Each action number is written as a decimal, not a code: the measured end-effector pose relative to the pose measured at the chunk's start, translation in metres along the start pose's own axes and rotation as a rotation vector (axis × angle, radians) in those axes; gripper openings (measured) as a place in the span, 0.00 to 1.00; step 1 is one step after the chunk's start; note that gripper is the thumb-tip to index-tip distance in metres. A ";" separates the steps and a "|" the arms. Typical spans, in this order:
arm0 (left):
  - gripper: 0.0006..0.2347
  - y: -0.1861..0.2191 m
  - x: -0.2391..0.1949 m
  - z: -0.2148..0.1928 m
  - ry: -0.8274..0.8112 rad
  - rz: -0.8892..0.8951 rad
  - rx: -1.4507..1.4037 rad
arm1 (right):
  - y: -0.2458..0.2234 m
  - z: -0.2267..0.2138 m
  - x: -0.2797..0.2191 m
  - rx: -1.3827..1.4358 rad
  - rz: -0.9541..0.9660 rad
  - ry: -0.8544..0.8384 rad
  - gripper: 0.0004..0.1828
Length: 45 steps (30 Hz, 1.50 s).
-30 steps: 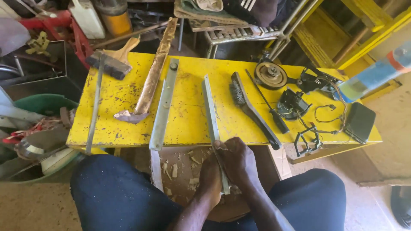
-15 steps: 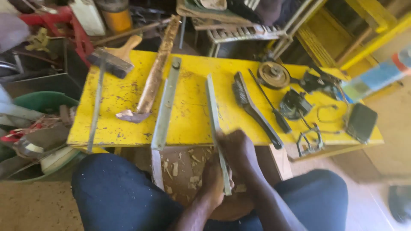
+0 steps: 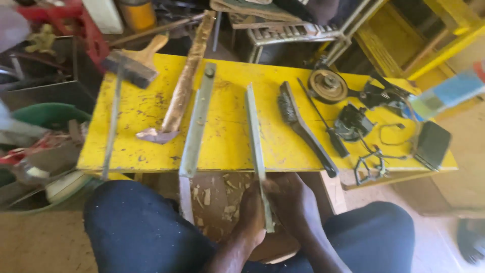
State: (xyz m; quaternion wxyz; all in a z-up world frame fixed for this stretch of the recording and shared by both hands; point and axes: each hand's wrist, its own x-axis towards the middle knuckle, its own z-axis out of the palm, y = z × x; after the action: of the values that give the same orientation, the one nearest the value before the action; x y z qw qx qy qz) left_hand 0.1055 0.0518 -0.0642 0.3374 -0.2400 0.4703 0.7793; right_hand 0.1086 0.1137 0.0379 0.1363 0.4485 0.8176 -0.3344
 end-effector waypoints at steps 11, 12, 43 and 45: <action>0.13 0.008 -0.005 0.004 0.148 -0.115 -0.050 | -0.155 0.018 0.146 0.070 -0.402 0.112 0.31; 0.13 -0.007 -0.002 -0.001 0.153 -0.126 -0.059 | -0.127 0.027 0.146 0.058 -0.397 0.104 0.31; 0.17 -0.036 0.070 -0.013 -0.013 -0.100 -0.155 | -0.156 0.015 0.142 -0.012 -0.414 0.092 0.32; 0.15 -0.055 0.073 -0.025 -0.191 -0.076 -0.382 | -0.136 0.017 0.122 0.025 -0.360 0.037 0.33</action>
State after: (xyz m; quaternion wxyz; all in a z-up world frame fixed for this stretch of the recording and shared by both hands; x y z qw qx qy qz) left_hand 0.1004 0.0698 -0.1574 0.3578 -0.2422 0.2706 0.8603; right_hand -0.0731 0.1296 0.0193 0.0537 0.3027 0.8827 -0.3553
